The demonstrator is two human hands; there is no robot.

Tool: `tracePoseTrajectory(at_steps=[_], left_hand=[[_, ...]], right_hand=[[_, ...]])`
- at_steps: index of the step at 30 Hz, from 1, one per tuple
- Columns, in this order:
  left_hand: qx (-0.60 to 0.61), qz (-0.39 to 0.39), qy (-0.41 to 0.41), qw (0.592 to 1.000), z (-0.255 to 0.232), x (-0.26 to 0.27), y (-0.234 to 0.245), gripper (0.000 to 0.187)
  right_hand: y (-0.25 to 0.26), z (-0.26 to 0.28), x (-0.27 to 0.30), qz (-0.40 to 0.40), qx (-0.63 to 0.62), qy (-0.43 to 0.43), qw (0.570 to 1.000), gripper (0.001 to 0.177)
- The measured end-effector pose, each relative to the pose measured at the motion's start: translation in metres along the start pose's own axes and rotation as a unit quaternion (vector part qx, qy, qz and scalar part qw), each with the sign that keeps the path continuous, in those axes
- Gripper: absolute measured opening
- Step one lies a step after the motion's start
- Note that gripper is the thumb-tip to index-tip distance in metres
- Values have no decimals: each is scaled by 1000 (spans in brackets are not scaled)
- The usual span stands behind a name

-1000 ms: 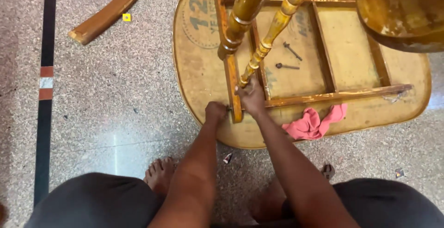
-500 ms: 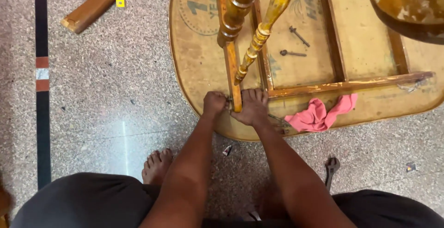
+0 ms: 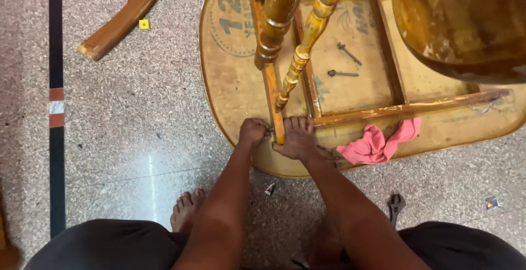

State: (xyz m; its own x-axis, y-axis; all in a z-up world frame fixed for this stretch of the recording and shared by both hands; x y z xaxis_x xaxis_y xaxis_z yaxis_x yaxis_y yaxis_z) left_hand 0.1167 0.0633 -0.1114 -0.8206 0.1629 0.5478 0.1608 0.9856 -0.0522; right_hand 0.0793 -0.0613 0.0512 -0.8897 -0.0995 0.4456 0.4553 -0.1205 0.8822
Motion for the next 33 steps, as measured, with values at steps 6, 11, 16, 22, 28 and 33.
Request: tracePoseTrajectory(at_steps=[6,11,16,22,28,33], left_hand=[[6,-15,-42,999,-1,1,2,8],[-57,-44,-61,996,-11,16,3,6],[73,-7,9,997,-12,20,8,11],[29,-12,67,997,-10,36,7,23],[50,1,45,998,2,17,5,6],[53,4,12,999,11,4,4,12]], right_hand=[[1,3,2,25,-9,-8,1000,97],[4,2,6,9,-31,-23,999,96],[6,1,7,23,-30,-35,999,98],[5,0,6,27,-37,-33,998,99],[-3,-3,2,0,-40,-20,999,95],[-6,-4,-1,-4,-49,-23,999,95]])
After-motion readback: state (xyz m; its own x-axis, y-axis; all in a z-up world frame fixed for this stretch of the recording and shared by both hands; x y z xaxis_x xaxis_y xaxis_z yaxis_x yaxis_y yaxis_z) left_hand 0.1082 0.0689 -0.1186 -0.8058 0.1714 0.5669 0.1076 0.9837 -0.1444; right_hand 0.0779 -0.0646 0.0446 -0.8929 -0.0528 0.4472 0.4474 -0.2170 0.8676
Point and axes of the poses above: each hand's wrist, its own x-axis away from the middle knuckle, its own y-axis out of the back of the hand, z = x × y, the point moved 9 cm from there along -x, towards the middle knuckle, and after that the axes turned 7 degrees about -x, right-handed, at the moved point
